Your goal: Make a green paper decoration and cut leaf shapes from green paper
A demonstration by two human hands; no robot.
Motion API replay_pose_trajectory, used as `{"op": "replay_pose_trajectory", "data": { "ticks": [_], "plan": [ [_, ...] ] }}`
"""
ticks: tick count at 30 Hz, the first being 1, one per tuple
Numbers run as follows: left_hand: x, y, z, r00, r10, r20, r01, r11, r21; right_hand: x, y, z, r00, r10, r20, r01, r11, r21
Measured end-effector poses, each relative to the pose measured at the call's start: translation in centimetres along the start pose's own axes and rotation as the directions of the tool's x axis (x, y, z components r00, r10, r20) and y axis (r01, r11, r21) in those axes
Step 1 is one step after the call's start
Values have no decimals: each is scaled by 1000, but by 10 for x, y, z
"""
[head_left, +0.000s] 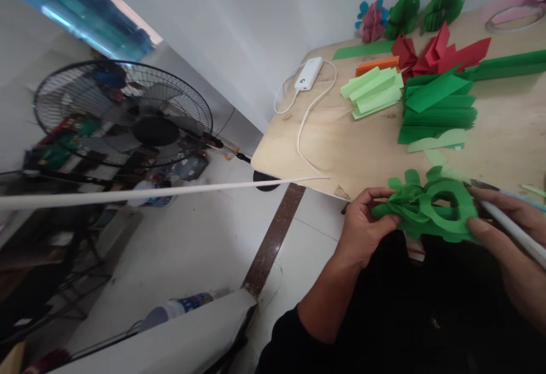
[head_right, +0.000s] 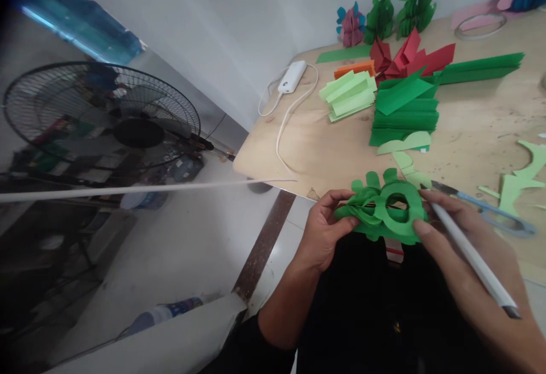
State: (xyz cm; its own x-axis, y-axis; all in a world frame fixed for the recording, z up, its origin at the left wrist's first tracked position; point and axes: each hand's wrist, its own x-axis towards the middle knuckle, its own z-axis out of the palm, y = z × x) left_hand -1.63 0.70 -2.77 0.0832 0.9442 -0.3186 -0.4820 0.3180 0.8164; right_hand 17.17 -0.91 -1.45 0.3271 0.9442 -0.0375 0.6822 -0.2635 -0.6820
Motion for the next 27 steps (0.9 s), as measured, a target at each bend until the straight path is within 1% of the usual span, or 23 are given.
{"op": "replay_pose_trajectory", "data": {
  "ticks": [5,10,13,17,21,23,26,27],
  "plan": [
    [0,-1,2,1000,21,-2,-21,1000,-9,-1,-10,0,998,57,-36,-53,993,103],
    [0,-3,8,998,56,-39,-57,998,-32,-5,-8,4,988,114,-100,-103,989,104],
    [-2,-2,10,998,47,-51,-49,998,-36,-6,-11,6,979,163,-120,-148,981,126],
    [-6,-1,10,998,42,-57,-43,999,-25,-8,-18,7,969,204,-140,-177,967,181],
    [-9,0,10,999,23,-34,-26,997,-68,-9,-18,8,968,203,-145,-169,961,217],
    [-10,0,12,999,11,-41,-14,997,-78,-9,-15,9,970,195,-148,-160,962,220],
    [-9,-2,16,998,13,-69,-16,999,-44,-10,-11,11,973,186,-137,-156,966,207],
    [-9,-2,18,997,16,-76,-19,999,-27,-10,-10,12,978,162,-130,-135,971,198]
  ]
}}
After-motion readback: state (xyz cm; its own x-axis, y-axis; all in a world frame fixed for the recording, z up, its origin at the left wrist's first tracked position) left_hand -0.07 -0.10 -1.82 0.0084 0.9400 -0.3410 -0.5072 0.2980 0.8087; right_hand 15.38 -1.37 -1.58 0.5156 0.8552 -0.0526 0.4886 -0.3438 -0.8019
